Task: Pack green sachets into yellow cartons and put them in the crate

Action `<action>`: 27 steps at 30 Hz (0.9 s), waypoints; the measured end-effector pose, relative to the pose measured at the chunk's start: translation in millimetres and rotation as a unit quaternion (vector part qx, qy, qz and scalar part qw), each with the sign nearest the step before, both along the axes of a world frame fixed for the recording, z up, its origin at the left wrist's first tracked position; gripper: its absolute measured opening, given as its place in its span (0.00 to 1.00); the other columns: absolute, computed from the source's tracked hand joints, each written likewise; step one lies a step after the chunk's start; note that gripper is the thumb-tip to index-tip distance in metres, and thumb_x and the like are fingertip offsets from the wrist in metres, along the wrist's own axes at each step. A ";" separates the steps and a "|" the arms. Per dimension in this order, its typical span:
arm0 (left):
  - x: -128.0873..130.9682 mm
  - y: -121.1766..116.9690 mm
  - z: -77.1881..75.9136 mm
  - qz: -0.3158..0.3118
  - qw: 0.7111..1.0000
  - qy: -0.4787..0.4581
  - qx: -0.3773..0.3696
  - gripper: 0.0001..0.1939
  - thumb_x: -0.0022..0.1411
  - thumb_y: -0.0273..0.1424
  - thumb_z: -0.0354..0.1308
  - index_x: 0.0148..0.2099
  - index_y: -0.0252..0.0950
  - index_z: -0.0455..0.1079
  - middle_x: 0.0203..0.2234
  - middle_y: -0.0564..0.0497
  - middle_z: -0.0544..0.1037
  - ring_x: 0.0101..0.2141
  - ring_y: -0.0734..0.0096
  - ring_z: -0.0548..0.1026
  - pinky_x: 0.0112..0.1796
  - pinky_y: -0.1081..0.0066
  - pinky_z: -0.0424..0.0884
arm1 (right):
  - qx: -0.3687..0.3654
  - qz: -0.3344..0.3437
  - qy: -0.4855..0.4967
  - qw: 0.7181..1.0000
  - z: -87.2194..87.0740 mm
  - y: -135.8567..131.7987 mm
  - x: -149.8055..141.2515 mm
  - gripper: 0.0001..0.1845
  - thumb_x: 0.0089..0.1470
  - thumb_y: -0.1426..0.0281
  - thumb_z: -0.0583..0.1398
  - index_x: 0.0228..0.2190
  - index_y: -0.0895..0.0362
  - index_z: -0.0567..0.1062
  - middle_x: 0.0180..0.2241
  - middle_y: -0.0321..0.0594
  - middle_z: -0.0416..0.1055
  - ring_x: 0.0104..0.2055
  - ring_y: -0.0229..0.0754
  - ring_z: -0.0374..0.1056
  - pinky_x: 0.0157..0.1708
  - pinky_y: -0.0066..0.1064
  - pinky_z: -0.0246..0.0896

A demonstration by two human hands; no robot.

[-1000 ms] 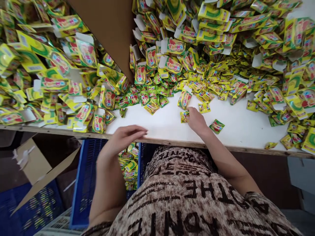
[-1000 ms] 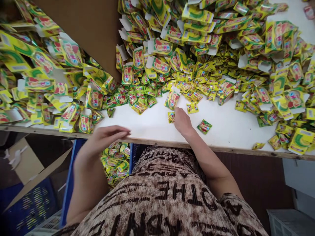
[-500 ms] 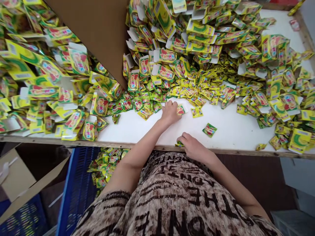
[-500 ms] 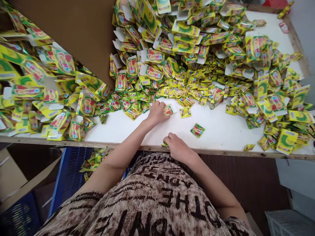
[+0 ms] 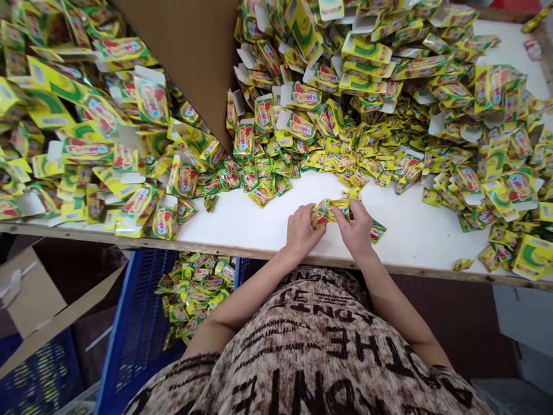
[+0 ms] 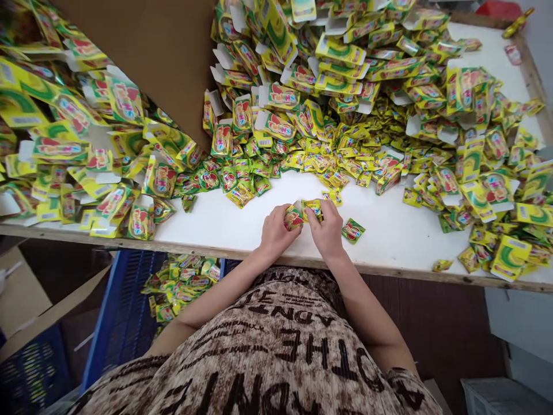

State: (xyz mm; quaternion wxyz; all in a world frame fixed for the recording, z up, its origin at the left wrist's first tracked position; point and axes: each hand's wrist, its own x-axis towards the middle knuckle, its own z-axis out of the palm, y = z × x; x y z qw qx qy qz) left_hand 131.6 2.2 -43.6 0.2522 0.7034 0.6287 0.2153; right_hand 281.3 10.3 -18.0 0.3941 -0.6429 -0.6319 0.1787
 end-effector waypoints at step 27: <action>8.6 -13.5 -4.3 0.022 0.997 -0.047 -0.057 0.25 0.56 0.34 0.63 0.55 0.39 0.63 0.47 0.46 0.75 0.50 0.57 0.72 0.48 0.61 0.65 | -0.099 0.121 -0.066 0.985 4.4 5.3 10.7 0.08 0.59 0.67 0.58 0.30 0.55 0.74 0.29 0.38 0.67 0.34 0.43 0.65 0.38 0.35 0.61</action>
